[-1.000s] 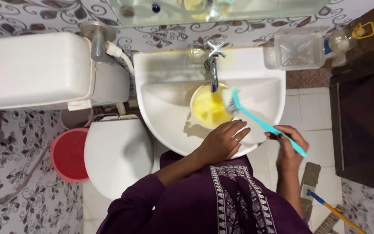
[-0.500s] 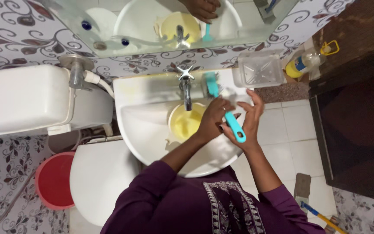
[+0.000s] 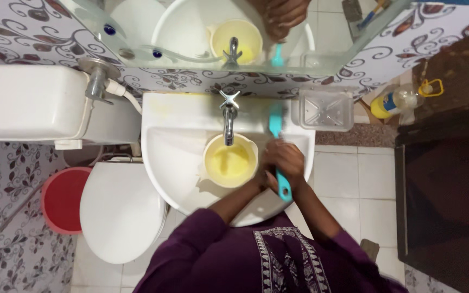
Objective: The person uses a blue scrub brush to clean a white bathroom sink. They repeatedly dip the brush into a yellow bowl containing a yellow liquid, then scrub the sink basin and faucet area. The person rinses the brush under running water and continues scrubbing different parts of the sink.
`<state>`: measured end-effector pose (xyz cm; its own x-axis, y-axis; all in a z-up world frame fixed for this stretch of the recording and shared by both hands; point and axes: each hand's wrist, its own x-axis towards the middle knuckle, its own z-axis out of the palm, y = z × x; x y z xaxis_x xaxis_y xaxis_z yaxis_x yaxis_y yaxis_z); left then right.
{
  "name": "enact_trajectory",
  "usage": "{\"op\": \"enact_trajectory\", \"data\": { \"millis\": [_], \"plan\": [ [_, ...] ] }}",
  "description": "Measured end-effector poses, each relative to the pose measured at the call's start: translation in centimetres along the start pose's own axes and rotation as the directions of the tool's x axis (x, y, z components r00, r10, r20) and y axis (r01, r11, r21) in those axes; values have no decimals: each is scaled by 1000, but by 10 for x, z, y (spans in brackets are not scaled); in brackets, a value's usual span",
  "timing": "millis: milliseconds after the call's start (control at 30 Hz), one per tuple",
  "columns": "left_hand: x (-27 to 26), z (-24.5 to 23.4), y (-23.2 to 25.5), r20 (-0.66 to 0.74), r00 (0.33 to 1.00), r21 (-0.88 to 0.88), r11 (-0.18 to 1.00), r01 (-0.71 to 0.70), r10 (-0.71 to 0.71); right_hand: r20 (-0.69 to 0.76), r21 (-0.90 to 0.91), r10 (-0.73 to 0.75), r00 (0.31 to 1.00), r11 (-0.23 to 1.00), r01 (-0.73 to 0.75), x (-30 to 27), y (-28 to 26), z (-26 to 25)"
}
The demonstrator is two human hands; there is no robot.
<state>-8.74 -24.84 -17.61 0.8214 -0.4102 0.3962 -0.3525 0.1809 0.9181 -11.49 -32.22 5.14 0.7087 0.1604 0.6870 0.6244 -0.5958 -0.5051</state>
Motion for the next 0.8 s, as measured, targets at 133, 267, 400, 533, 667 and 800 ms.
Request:
{"op": "enact_trajectory", "data": {
  "millis": [133,267,400,533,667,800],
  "plan": [
    [-15,16,-4,5,1000,97,995,-15,14,20,37,-11,1000,999,10,-11,1,-9],
    [25,-11,-10,33,999,-132,991,34,-30,14,27,-64,998,998,63,22,25,0],
    [22,-1,-5,8,998,-217,974,69,-69,-15,19,-41,999,999,42,16,21,-9],
    [-12,34,0,-18,1000,253,967,-12,17,-35,41,-6,999,999,8,-20,4,-27],
    [33,24,6,48,985,157,973,-170,165,-18,-20,-34,999,999,34,-14,24,-30],
    [38,35,3,73,988,75,988,-138,133,-15,-4,-32,999,999,32,8,36,-39]
  ]
}}
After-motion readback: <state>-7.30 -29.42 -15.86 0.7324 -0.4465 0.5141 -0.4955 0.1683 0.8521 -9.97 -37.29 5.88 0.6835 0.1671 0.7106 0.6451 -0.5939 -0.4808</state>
